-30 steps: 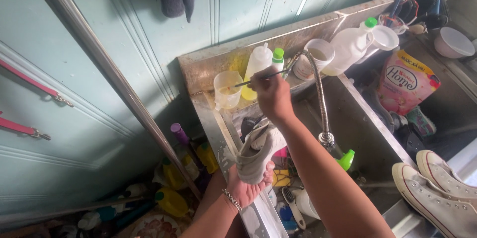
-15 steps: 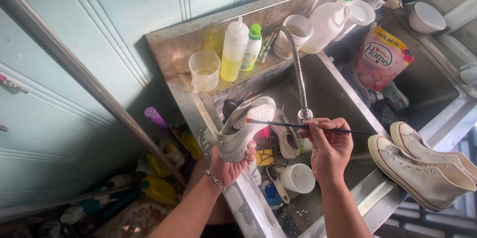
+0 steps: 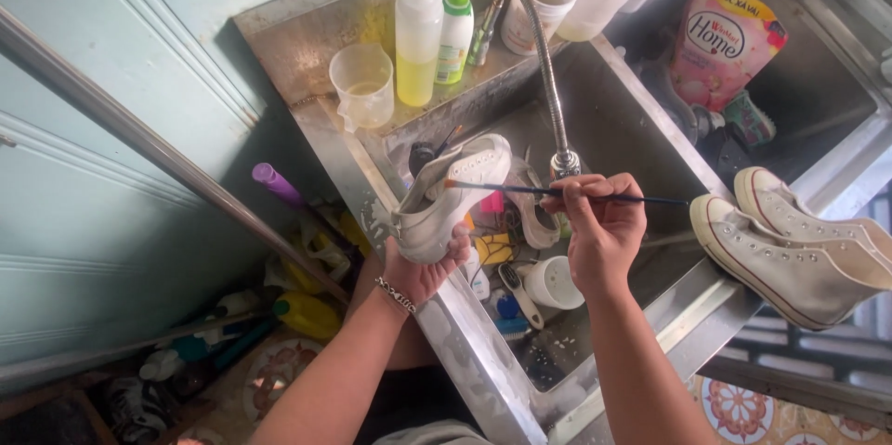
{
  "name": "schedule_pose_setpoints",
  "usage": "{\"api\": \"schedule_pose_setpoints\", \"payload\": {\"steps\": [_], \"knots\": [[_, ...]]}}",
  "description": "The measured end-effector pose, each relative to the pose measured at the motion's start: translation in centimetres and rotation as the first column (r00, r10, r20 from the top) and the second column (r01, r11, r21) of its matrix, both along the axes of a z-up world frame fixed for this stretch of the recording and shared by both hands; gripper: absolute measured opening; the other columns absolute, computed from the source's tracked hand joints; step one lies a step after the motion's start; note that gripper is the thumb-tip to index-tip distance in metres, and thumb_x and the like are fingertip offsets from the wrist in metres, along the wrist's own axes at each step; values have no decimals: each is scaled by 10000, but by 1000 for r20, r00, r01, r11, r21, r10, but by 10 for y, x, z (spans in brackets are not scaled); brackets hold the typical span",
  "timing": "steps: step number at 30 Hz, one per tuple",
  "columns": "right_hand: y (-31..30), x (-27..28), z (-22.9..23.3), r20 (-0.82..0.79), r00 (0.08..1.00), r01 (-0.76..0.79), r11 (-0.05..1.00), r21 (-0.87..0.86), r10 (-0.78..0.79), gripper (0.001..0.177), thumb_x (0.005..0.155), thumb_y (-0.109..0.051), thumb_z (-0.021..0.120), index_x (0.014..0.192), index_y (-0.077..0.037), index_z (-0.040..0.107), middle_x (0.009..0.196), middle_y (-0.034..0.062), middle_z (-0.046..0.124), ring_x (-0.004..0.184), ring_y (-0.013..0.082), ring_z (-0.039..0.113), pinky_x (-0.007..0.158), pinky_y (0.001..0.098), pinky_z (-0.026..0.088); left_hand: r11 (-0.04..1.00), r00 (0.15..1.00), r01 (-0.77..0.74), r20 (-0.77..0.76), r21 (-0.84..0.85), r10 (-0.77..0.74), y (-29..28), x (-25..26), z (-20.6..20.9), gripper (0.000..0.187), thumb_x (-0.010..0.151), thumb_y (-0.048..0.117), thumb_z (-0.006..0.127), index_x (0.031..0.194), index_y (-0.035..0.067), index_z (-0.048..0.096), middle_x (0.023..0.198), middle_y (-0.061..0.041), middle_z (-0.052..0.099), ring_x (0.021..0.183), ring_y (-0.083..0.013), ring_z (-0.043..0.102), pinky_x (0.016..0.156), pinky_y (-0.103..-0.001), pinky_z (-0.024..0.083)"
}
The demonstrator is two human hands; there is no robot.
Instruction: The person cleans a white high-top sneaker using a small brush and a liquid solution from a plastic cup. They scrub the interior, sole, and exterior of the shoe, repeatedly dipping the brush into the cup to apply the cleaning agent.
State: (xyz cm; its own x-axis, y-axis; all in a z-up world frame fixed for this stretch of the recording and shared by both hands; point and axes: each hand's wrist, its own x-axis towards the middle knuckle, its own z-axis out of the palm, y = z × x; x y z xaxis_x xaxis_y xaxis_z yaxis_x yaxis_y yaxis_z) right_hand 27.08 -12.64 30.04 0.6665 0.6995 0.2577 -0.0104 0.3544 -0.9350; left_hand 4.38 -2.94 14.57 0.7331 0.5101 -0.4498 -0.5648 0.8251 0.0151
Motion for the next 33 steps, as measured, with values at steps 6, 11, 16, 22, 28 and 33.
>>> {"api": "schedule_pose_setpoints", "payload": {"steps": [6,11,16,22,28,33], "knots": [[-2,-1,-1,-27,999,46,997,59,-44,243,1237,40,758,1163,-71,555,1061,266,814,839,298,912,817,353,780,997,995,77,70,9,-77,3,-7,-10,310,1201,410,645,1395,228,806,1120,-163,589,1020,-315,551,853,-359,478],[-7,-2,-9,8,997,74,997,38,-74,251,1247,7,769,1167,-76,546,1067,263,821,832,288,903,797,333,757,995,990,95,102,19,-96,2,-7,-12,301,1207,430,661,1392,230,789,1114,-145,567,1012,-301,536,857,-356,480],[-19,-10,-15,-78,994,78,995,63,-73,240,1249,3,759,1178,-79,545,1063,285,814,824,322,901,797,376,783,994,983,99,150,52,-106,6,-9,-2,296,1214,455,680,1388,232,767,1107,-123,540,1002,-284,518,860,-352,482],[-27,-14,-24,-101,984,150,987,51,-144,230,1254,-3,753,1199,-91,547,1094,261,826,850,295,901,838,376,792,994,970,108,219,-11,-103,7,-7,-4,395,1174,479,713,1425,180,768,1101,-145,516,1007,-318,508,882,-374,503],[-29,-22,-26,-50,985,168,985,40,-166,236,1242,2,759,1168,-77,549,1084,268,830,855,299,910,839,387,793,995,979,72,196,-71,-57,4,-6,-11,405,1172,457,718,1416,139,771,1139,-182,572,1061,-332,546,887,-390,520],[-35,-31,-27,-72,990,122,991,59,-118,233,1231,0,755,1174,-86,546,1070,291,822,852,338,921,824,411,803,999,990,47,135,-21,-43,1,-7,14,413,1168,525,707,1445,232,794,1176,-115,622,1099,-266,576,913,-334,530]]}}
